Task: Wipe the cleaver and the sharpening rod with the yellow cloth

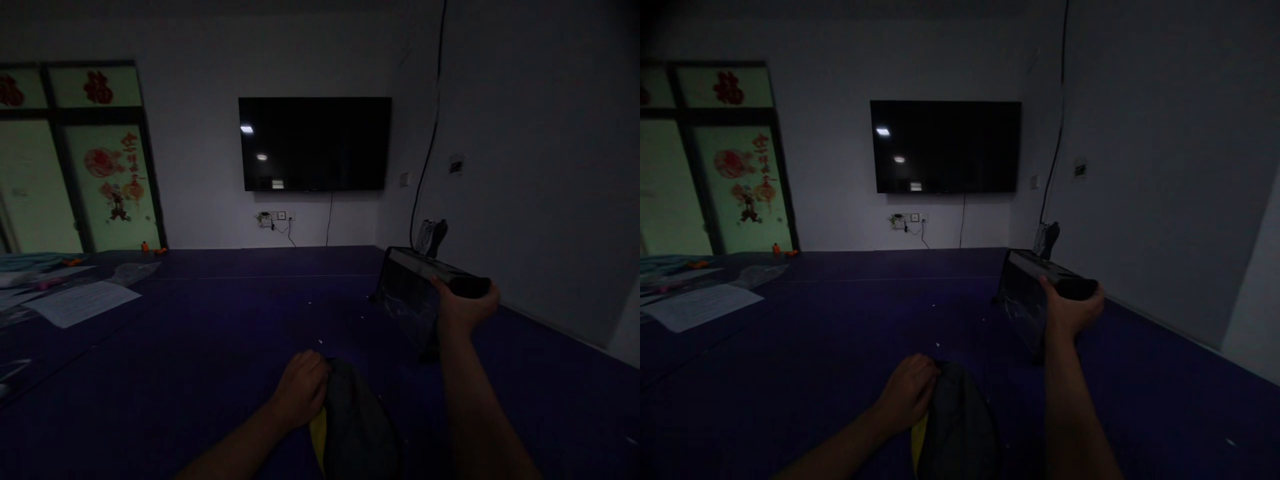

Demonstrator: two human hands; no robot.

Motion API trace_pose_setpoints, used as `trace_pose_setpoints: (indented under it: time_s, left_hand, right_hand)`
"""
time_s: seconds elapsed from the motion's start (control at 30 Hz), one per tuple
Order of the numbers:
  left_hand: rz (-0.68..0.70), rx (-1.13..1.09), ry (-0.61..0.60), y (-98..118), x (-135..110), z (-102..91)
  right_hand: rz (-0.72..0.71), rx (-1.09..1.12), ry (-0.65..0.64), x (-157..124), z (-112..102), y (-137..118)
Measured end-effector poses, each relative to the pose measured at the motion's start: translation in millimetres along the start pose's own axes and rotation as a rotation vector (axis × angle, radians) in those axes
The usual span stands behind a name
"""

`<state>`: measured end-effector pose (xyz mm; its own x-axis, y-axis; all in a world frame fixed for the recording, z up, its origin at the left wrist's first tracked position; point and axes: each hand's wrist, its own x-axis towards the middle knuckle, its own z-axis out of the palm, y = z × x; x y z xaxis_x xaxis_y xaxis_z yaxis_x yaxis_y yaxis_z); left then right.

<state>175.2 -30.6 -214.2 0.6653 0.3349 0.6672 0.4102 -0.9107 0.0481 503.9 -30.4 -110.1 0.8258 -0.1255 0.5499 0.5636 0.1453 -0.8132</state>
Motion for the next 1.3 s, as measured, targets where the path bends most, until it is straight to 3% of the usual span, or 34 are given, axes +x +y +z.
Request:
trace_pose_setpoints:
  time_s: [0.17, 0.3, 0.43, 0.57, 0.7, 0.87, 1.1, 1.3]
  left_hand:
    - [-0.002, 0.023, 0.024, -1, 2, -1.6]
    - [-0.03, 0.047, 0.093, -6, 17, -12.7]
    - [-0.275, -0.079, 0.215, -9, 54, -37.3]
    - [-0.523, -0.382, 0.298, -10, 94, -63.3]
    - [-0.668, -0.665, 0.319, -17, 112, -78.0]
    - [-0.668, -0.77, 0.494, -39, 102, -93.3]
    - [-0.647, -0.987, 0.747, -98, 81, -123.3]
    - [-0.753, -1.14, 0.72, -132, 57, -131.7]
  right_hand:
    - [-0.097, 0.015, -0.011, -4, 2, -30]
    - [-0.169, 0.057, -0.058, -19, 5, -58]
    - [-0.19, 0.176, -0.126, -43, 15, -79]
    - [-0.165, 0.313, -0.228, -81, 23, -99]
    - [-0.135, 0.432, -0.39, -125, 23, -121]
    - [-0.107, 0.509, -0.474, -180, 26, -156]
    - [-0.045, 0.482, -0.47, -256, 35, -210]
    - [0.114, 0.431, -0.512, -307, 40, -216]
